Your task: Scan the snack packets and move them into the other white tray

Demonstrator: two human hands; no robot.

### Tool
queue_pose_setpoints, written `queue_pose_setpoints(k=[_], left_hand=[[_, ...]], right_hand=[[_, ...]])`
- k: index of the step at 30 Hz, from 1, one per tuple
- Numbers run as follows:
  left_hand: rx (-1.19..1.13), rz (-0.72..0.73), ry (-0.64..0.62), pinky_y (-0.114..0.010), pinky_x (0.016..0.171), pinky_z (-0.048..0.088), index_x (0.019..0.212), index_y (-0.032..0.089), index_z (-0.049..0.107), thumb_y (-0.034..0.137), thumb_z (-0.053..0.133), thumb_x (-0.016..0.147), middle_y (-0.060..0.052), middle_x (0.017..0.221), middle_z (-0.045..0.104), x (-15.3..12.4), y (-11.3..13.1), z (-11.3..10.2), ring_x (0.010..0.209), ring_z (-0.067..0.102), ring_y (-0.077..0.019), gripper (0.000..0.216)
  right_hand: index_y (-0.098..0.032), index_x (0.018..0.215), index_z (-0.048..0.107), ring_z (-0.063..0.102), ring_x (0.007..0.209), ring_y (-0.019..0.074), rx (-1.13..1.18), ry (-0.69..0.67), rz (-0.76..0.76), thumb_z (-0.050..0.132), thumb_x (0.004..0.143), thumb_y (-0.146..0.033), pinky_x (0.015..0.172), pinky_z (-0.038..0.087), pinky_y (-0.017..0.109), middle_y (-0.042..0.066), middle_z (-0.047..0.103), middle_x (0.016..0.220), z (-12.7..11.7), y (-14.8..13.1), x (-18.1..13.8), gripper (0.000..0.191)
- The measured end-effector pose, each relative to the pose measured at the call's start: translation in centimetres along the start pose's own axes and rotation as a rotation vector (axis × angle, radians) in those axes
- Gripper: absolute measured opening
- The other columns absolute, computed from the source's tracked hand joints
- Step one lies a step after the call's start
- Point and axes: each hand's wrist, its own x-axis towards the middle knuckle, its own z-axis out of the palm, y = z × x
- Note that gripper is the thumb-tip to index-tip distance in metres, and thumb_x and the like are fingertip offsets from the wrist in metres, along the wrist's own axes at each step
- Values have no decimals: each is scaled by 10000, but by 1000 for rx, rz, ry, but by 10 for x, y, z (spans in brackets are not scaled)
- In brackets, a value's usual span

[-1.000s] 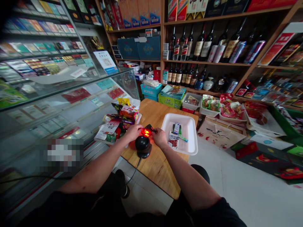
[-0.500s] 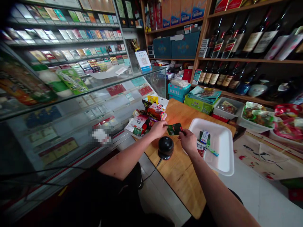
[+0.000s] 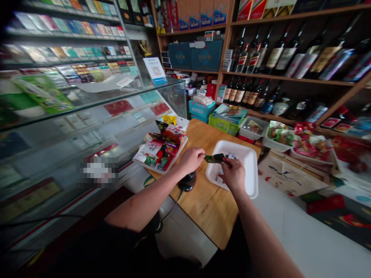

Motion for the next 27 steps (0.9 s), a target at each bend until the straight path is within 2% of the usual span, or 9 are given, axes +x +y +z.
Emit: queue_pose_setpoints(k=[3,9,11,14,16,19,21,24,27], left_hand=[[8,15,-42,-275,839,477,919,204,719,213,524,935,-58,941,732,0,13,15,906,660,-178,196],[4,68,-97,-280,820,482,889,197,708,203,508,935,-59,935,733,0,31,48,905,663,-186,205],[-20,60,-107,-280,852,484,991,195,704,191,509,933,-62,985,734,-2,37,58,934,663,-184,204],[-25,20,-136,-290,881,491,1196,187,641,183,528,925,-76,1041,728,-12,44,71,972,664,-192,294],[8,27,-201,-309,894,494,1172,182,647,188,552,913,-91,1035,725,-24,47,81,999,660,-212,276],[52,110,-312,-336,927,489,1016,177,693,161,571,888,-109,1008,722,-43,47,95,1029,653,-235,178],[63,158,-344,-351,935,490,981,173,704,137,541,895,-114,976,722,-53,47,102,1012,657,-236,187],[64,173,-336,-370,937,493,979,172,715,129,487,919,-114,950,724,-57,46,110,989,661,-234,239],[62,164,-309,-374,941,496,996,171,715,101,477,907,-107,962,724,-53,47,116,995,658,-228,264]], right_hand=[[-163,962,743,625,779,211,-10,31,46,559,822,-400,741,476,327,84,686,878,-12,12,-11,331],[-197,915,700,614,678,189,-5,25,227,574,799,-364,642,447,291,27,693,763,-23,43,-34,239],[-194,968,685,637,732,200,-5,38,236,564,809,-348,682,472,303,46,717,837,-24,53,-41,252],[-161,1193,615,655,918,242,-79,107,188,570,812,-320,825,496,361,112,715,1054,-26,68,-53,415],[-137,1251,581,631,1014,268,-179,131,141,566,826,-300,907,474,400,145,693,1126,-27,74,-63,456],[-148,1111,646,615,1021,270,-284,65,77,543,860,-270,949,440,409,135,704,1055,-29,78,-80,297],[-167,1004,679,602,1044,270,-327,6,32,551,874,-264,972,412,406,120,709,997,-30,77,-88,207],[-178,917,703,577,1095,275,-370,-33,-9,568,892,-288,1006,370,406,112,709,947,-32,77,-91,175],[-176,880,709,584,1059,262,-401,-51,-10,546,919,-315,1002,359,399,107,705,920,-34,79,-85,217]])
